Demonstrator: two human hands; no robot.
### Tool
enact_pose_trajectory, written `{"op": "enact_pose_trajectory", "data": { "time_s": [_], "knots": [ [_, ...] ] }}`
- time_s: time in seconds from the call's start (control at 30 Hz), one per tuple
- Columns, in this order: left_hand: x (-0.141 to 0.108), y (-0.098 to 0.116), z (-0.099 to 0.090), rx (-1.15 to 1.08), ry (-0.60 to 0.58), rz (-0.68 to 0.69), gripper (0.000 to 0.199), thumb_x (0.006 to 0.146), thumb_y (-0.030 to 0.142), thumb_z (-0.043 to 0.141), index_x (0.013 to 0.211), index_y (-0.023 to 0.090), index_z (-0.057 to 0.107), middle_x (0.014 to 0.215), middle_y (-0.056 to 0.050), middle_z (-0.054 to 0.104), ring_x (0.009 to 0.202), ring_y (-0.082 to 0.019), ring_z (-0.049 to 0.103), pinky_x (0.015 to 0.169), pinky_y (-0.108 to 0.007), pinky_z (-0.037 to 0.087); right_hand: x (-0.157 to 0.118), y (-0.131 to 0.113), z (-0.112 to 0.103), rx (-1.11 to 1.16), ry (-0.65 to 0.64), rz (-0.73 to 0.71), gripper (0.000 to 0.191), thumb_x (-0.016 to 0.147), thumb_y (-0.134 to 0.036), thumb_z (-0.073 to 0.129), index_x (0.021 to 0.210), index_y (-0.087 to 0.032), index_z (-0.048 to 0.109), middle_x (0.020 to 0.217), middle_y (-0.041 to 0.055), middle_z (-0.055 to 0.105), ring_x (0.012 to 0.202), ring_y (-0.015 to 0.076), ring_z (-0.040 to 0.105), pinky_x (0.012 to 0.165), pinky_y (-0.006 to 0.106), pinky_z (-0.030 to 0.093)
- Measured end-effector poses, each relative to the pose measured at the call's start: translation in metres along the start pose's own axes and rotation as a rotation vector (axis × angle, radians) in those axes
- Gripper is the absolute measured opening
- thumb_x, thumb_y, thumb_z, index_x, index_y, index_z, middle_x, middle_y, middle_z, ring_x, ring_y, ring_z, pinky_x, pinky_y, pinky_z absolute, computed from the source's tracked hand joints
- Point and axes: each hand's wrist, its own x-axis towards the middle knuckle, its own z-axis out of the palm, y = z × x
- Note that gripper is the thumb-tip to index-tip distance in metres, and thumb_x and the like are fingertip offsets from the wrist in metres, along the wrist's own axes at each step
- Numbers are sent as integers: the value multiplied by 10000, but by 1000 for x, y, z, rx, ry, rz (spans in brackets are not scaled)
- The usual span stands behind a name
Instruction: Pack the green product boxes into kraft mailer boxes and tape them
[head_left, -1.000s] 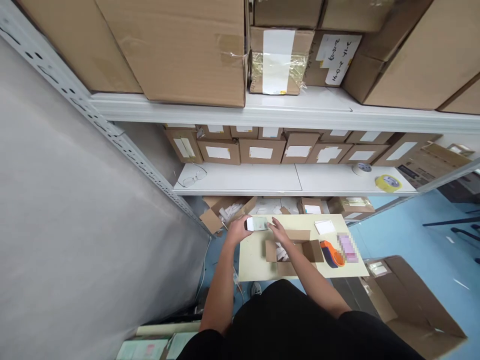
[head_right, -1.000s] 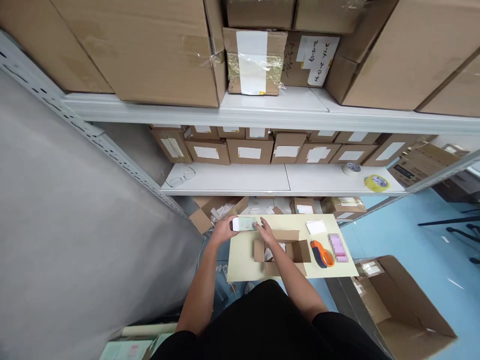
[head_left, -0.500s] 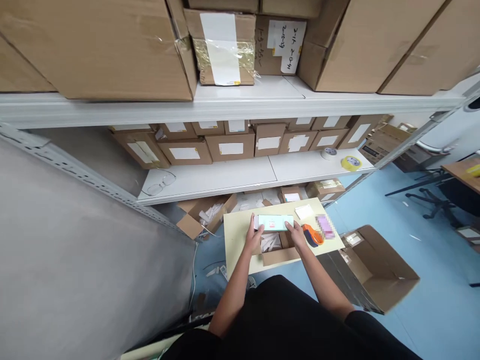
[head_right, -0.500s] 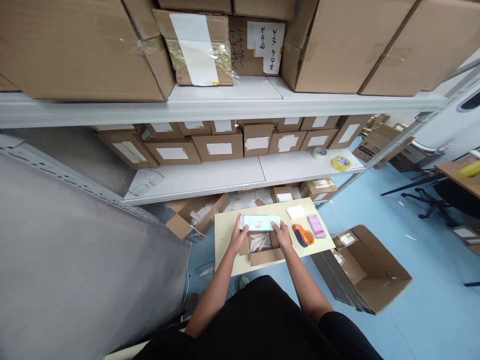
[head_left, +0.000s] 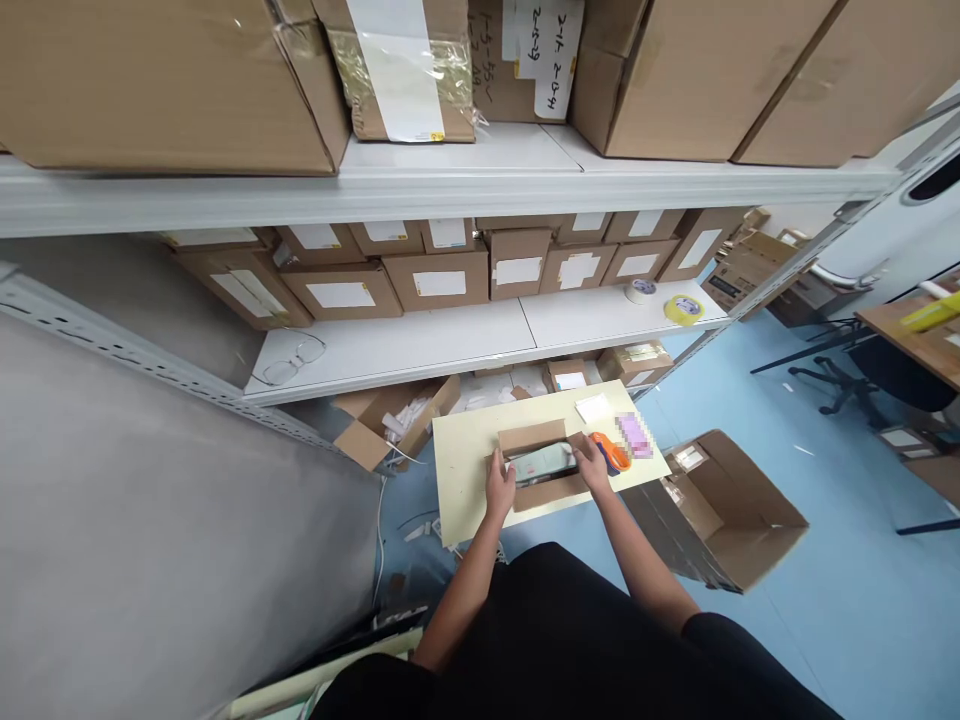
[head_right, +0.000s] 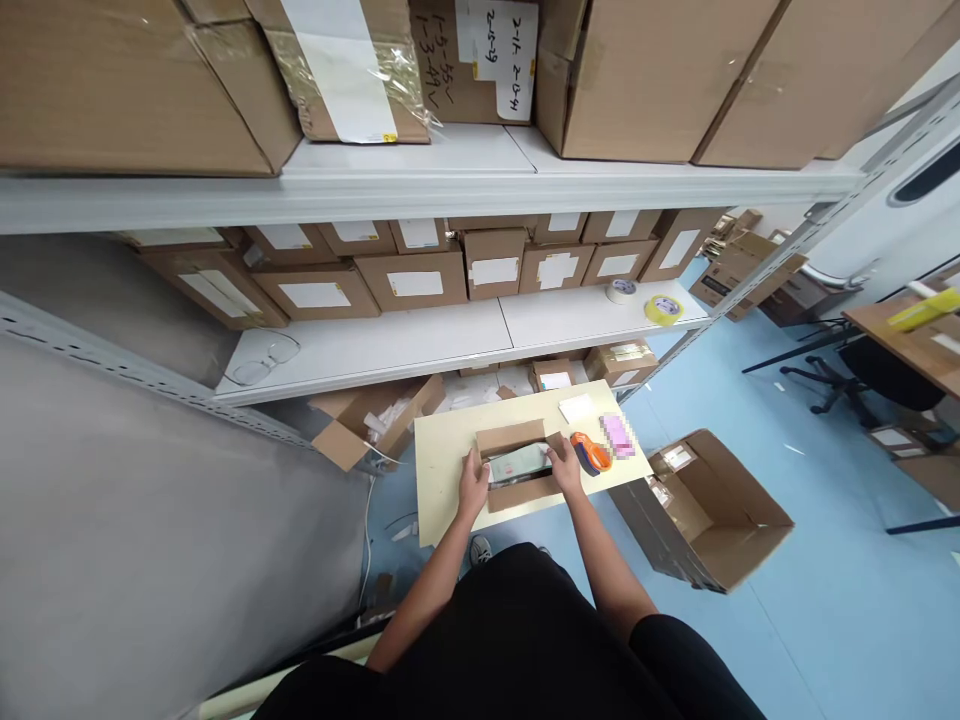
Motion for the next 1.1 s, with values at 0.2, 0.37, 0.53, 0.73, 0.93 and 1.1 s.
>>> {"op": "enact_pose_trajectory", "data": {
  "time_s": [0.2, 0.37, 0.53, 0.73, 0.93, 1.1],
  "knots": [
    [-9, -9, 2, 157, -145, 173, 644, 827, 234, 674, 1460, 204, 559, 1613, -130, 456, 1538, -303, 359, 1278, -465, 292, 2, -4, -4, -37, -93, -134, 610, 845, -472, 595, 1383, -189, 643, 1498, 138, 600, 1394, 318, 552, 1154, 464, 458],
    [-20, -20, 19, 273, -202, 144, 696, 701, 197, 798, 1375, 181, 627, 1719, -137, 243, 1603, -362, 154, 1294, -497, 232, -2, -4, 6, -429, -338, -94, 562, 880, -349, 597, 1405, -150, 618, 1360, 166, 696, 1266, 310, 654, 1092, 398, 478],
    [-22, -20, 26, 274, -188, 168, 598, 721, 297, 845, 1282, 172, 681, 1749, -147, 103, 1602, -375, 150, 1257, -506, 300, 1, -4, 16, -603, -482, -33, 673, 924, -398, 602, 1494, -56, 494, 1215, 234, 742, 1134, 325, 715, 959, 370, 509],
    [-21, -6, 28, 382, -222, 194, 421, 644, 310, 922, 1008, 149, 788, 1758, -101, 83, 1602, -415, 94, 1273, -502, 286, 39, -15, 7, -581, -531, -62, 435, 915, -447, 607, 1223, -161, 716, 953, 120, 794, 869, 248, 740, 786, 295, 513],
    [-48, -8, 58, 398, -48, 154, 54, 781, 216, 774, 822, 191, 798, 1720, -31, 272, 1607, -389, 106, 1290, -543, 269, 27, -7, 4, -585, -430, -76, 420, 860, -490, 682, 1106, -166, 786, 882, 177, 786, 886, 297, 747, 810, 353, 542],
    [-86, -2, 84, 337, 93, 109, 52, 806, 238, 755, 796, 193, 780, 1692, -56, 334, 1590, -404, 187, 1278, -609, 269, 12, 16, -19, -597, -426, -117, 274, 884, -302, 609, 1007, -170, 816, 1015, 164, 800, 1009, 304, 746, 903, 373, 551]
  ]
}}
